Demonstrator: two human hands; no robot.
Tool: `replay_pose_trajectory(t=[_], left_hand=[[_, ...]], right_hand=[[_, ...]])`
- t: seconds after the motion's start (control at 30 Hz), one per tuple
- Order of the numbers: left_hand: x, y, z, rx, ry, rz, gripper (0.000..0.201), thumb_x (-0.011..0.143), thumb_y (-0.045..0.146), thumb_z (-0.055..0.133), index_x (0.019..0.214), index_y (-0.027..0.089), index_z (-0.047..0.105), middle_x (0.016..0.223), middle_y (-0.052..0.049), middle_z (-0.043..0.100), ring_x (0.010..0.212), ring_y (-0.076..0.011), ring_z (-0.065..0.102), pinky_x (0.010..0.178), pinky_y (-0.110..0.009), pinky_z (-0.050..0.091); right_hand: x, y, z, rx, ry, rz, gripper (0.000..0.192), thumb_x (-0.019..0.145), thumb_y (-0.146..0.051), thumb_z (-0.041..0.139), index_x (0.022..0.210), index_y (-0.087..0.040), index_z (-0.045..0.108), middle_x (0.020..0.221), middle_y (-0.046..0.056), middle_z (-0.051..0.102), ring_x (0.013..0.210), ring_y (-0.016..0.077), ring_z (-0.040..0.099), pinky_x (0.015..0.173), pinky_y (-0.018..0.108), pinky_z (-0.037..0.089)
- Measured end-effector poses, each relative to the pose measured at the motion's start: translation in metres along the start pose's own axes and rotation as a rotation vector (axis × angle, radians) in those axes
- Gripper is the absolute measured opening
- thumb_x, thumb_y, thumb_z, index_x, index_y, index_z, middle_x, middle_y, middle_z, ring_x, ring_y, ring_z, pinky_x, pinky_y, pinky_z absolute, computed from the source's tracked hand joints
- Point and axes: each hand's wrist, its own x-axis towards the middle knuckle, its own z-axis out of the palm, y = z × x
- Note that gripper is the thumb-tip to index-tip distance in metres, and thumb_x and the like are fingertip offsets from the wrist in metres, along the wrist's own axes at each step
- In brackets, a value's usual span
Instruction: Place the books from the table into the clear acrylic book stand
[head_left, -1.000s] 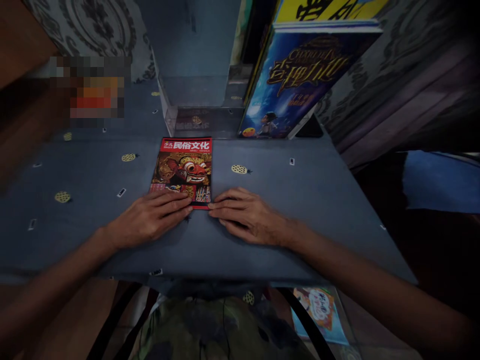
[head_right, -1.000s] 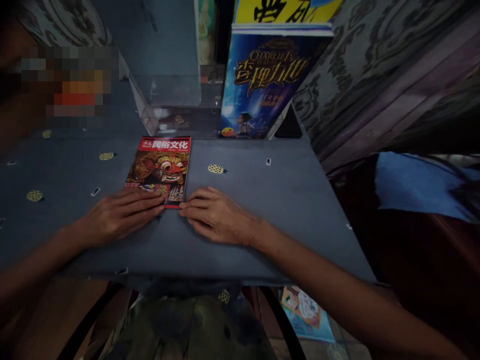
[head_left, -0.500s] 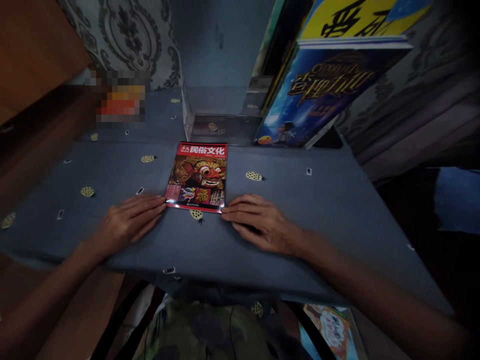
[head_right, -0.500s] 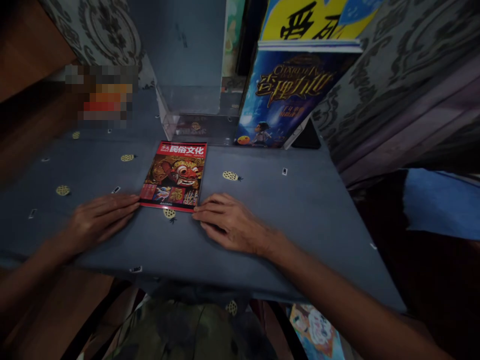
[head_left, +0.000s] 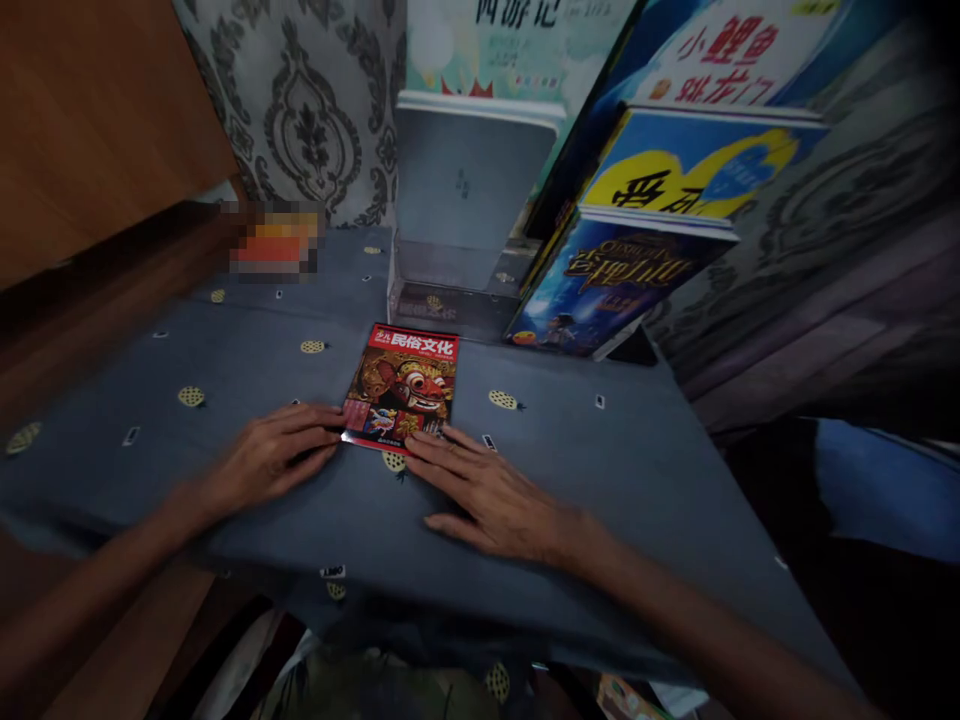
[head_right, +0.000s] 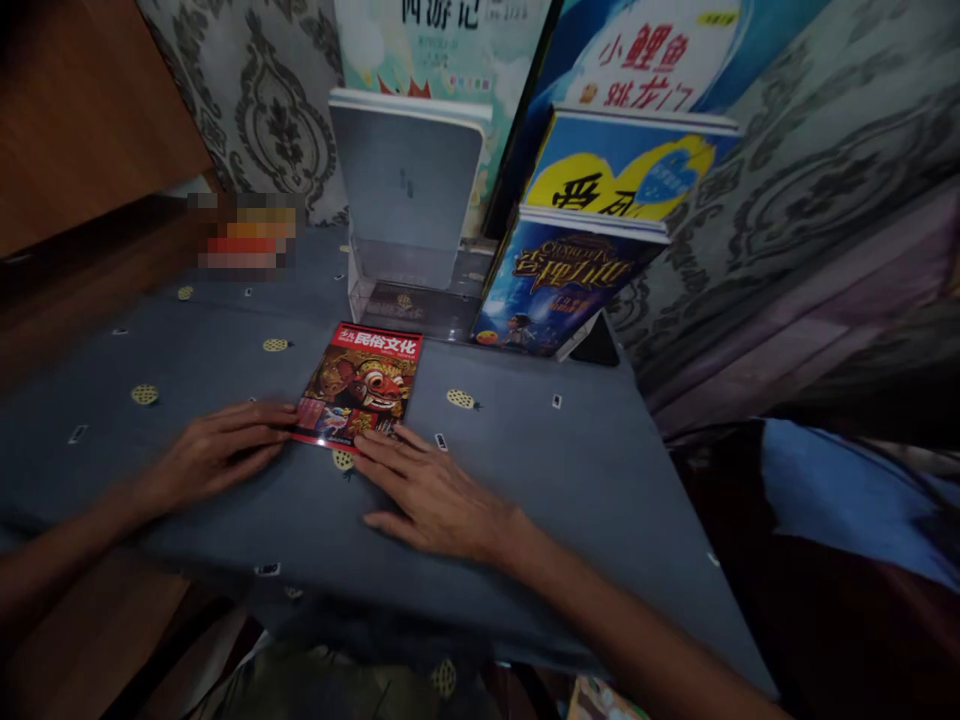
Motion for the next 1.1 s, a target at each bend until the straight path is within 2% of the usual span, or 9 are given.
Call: replay_pose_trajectory(t=[0.13,0.27,0.33,0.43,0.6,0.73,0.83,0.93,1.1], left_hand=[[0.017,-0.006,0.001,-0.052,-0.060,-0.059,0.015,0.098,0.022,0.053,0.098,0.019,0.068,0.119,-0.009,0.074,0.109,-0.0185,0.071,0.092,-0.029,0.059],[0.034,-0.021,0.007,-0.052,-0.132,-0.118,0.017,0.100,0.029,0.050,0.099,0.019,0.065,0.122,-0.010,0.072,0.111,-0.0197,0.070,0.096,-0.032,0.057],[0.042,-0.032,0.014,-0.022,-0.126,-0.120,0.019,0.100,0.030,0.050,0.107,0.020,0.064,0.123,-0.010,0.072,0.112,-0.0210,0.069,0.096,-0.035,0.057],[0.055,-0.049,0.027,0.034,-0.090,-0.101,0.024,0.101,0.030,0.048,0.118,0.020,0.062,0.126,-0.012,0.070,0.115,-0.0225,0.068,0.097,-0.037,0.056],[0.076,-0.075,0.046,0.081,-0.070,-0.124,0.031,0.102,0.029,0.044,0.126,0.017,0.060,0.130,-0.013,0.068,0.118,-0.0234,0.066,0.099,-0.040,0.054],[0.085,-0.087,0.055,0.111,-0.112,-0.209,0.036,0.100,0.028,0.044,0.131,0.017,0.059,0.140,-0.014,0.063,0.128,-0.0249,0.060,0.105,-0.044,0.049],[0.087,-0.088,0.059,0.104,-0.138,-0.266,0.038,0.100,0.026,0.042,0.133,0.018,0.059,0.145,-0.012,0.060,0.134,-0.0230,0.055,0.110,-0.042,0.045],[0.086,-0.087,0.061,0.107,-0.138,-0.281,0.040,0.100,0.026,0.040,0.135,0.017,0.058,0.146,-0.013,0.059,0.137,-0.0238,0.053,0.111,-0.043,0.043],[0.086,-0.086,0.064,0.123,-0.118,-0.279,0.041,0.101,0.025,0.038,0.135,0.015,0.057,0.146,-0.015,0.058,0.137,-0.0254,0.053,0.109,-0.044,0.043]], right_hand=[[0.016,-0.001,-0.007,0.050,-0.103,0.033,0.065,0.101,-0.054,0.050,0.153,-0.016,0.041,0.162,0.016,0.038,0.153,0.0246,0.030,0.128,0.055,0.018],[0.034,0.002,-0.013,0.151,-0.098,0.055,0.061,0.102,-0.052,0.048,0.152,-0.017,0.044,0.159,0.015,0.043,0.151,0.0238,0.036,0.127,0.051,0.023],[0.045,0.007,-0.011,0.165,-0.078,0.071,0.062,0.103,-0.052,0.046,0.153,-0.016,0.041,0.158,0.015,0.045,0.150,0.0236,0.037,0.127,0.051,0.025],[0.064,0.017,-0.004,0.122,-0.070,0.119,0.064,0.104,-0.053,0.042,0.155,-0.014,0.038,0.160,0.016,0.041,0.152,0.0238,0.033,0.128,0.051,0.021],[0.090,0.048,0.000,0.006,-0.018,0.211,0.064,0.104,-0.048,0.045,0.153,-0.007,0.039,0.160,0.020,0.040,0.154,0.0257,0.029,0.128,0.052,0.020],[0.093,0.078,-0.003,-0.065,0.028,0.311,0.061,0.104,-0.043,0.046,0.152,-0.007,0.041,0.160,0.021,0.039,0.153,0.0272,0.031,0.126,0.052,0.024],[0.089,0.090,-0.002,-0.090,0.069,0.396,0.060,0.104,-0.043,0.041,0.153,-0.008,0.041,0.161,0.020,0.038,0.153,0.0276,0.031,0.125,0.052,0.026],[0.085,0.089,0.002,-0.121,0.109,0.455,0.060,0.105,-0.045,0.036,0.152,-0.008,0.042,0.161,0.019,0.037,0.154,0.0271,0.029,0.125,0.052,0.026],[0.078,0.071,0.010,-0.166,0.128,0.611,0.069,0.104,-0.051,0.034,0.154,-0.004,0.037,0.163,0.021,0.032,0.155,0.0295,0.023,0.126,0.053,0.022]])
